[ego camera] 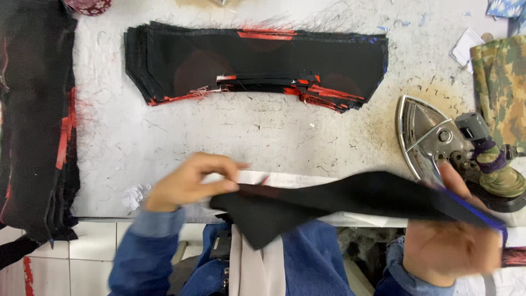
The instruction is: The person aligns a piece of black fabric with red accents on a white paper template and uses a steam iron to press it flat. They then remove the fabric, place it on a stack, and repeat the process with a new piece of fabric.
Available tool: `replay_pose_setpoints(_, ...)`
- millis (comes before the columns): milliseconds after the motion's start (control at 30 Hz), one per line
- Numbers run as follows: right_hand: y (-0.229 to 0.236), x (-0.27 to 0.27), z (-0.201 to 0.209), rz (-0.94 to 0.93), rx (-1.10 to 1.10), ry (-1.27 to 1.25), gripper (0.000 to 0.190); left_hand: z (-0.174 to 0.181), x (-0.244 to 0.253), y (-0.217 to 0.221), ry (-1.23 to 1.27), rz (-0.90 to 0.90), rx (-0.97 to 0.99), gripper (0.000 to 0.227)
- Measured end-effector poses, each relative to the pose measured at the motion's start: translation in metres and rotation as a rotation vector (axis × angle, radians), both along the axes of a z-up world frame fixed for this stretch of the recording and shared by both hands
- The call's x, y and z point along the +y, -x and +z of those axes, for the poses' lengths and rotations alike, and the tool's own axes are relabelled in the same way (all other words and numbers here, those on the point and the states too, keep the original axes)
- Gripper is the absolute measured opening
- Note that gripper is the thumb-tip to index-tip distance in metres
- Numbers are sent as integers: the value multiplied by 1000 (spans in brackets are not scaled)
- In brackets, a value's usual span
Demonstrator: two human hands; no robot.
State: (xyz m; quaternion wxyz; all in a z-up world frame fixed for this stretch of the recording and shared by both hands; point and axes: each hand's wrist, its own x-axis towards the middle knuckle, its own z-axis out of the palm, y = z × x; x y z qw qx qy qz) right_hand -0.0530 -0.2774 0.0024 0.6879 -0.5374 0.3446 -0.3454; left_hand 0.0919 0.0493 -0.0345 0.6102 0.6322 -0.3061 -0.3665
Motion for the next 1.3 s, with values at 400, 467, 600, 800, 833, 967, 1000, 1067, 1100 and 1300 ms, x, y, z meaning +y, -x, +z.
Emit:
replay_pose_setpoints(400,15,-29,-164,208,483,-86,35,-16,1,6,-1000,145,-182,47)
replay_pose_setpoints(467,-16,-21,-120,160,431,-92,21,-4,1,13,-1014,125,-144,53)
replay_pose_setpoints(600,-17,-69,-183,167,639,149,23,-27,22,24,-1067,65,-196,40)
replay_pose_setpoints(800,-34,-57,-153,396,778,780,22,-38,79,36,-959,302,-221,28)
replay_pose_setpoints(833,-30,-59,-157,365,817,945,22,-34,85,33,-1170,291,-132,24)
replay_pose_setpoints(967,-20,-56,-169,259,929,1184,35,-36,93,31,-1154,319,90,34)
replay_pose_setpoints(1000,-19,-55,-172,259,931,1184,35,-46,94,38,-1154,318,91,34)
replay_pose_setpoints(1067,-20,-54,-179,224,976,1196,41,-64,97,49,-1082,327,-117,25)
replay_pose_setpoints(1100,-20,-54,-177,223,977,1196,41,-65,97,55,-1082,326,-118,25)
replay_pose_setpoints(1300,-17,-55,-180,165,1019,1277,25,-53,93,72,-875,758,71,20)
